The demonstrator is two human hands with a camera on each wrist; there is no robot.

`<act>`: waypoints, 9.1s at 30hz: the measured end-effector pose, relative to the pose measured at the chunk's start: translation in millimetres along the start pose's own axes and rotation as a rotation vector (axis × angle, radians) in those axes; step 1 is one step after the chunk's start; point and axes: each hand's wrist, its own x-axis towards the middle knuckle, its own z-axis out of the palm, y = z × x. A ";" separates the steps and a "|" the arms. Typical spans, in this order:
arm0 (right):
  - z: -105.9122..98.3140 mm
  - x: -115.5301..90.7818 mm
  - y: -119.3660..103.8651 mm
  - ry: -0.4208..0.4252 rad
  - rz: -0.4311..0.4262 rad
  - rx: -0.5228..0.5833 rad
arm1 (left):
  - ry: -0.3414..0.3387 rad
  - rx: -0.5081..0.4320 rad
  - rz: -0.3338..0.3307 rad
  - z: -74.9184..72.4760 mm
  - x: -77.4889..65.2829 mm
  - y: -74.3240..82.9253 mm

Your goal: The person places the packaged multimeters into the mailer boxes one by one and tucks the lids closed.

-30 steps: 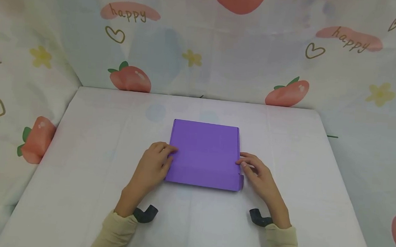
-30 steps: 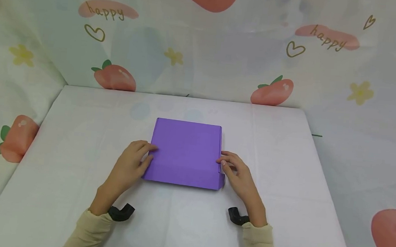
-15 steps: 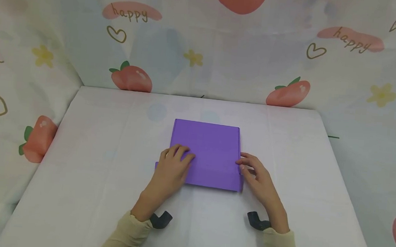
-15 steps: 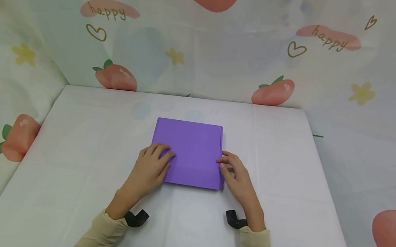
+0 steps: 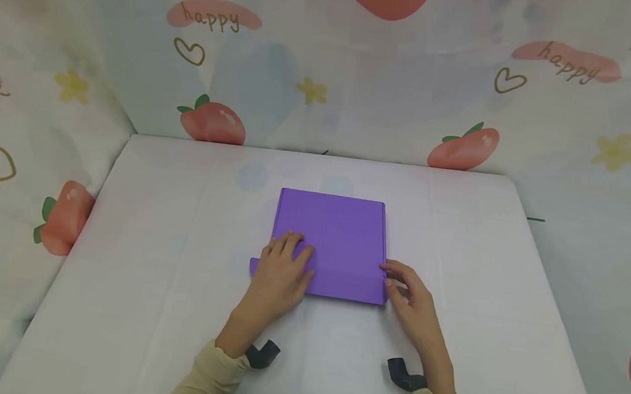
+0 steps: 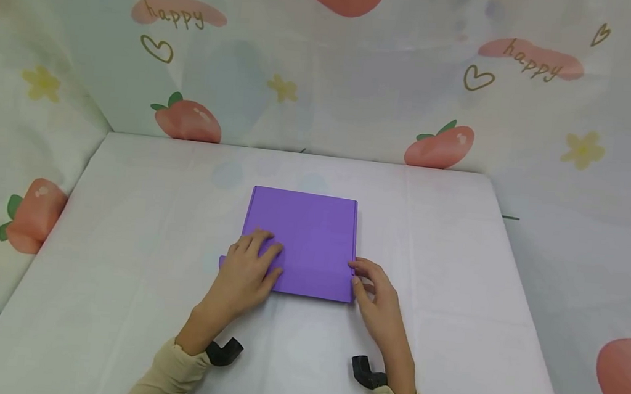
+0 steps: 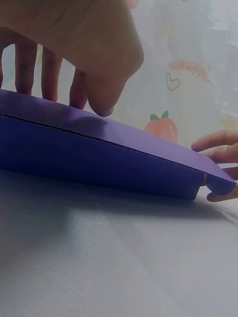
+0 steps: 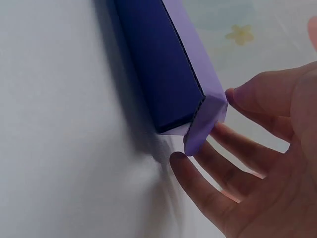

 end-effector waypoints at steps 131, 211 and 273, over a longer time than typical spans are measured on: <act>85.5 16.4 -82.8 -0.011 -0.368 -0.510 | 0.086 -0.567 -0.600 -6.9 -62.3 -6.9; 21.7 10.9 -26.6 0.106 0.032 -0.121 | 0.040 -0.735 -0.716 -8.1 -36.3 -24.1; -0.2 6.5 7.2 -0.100 0.127 0.253 | -0.189 -0.910 -0.563 -6.9 -37.0 -63.2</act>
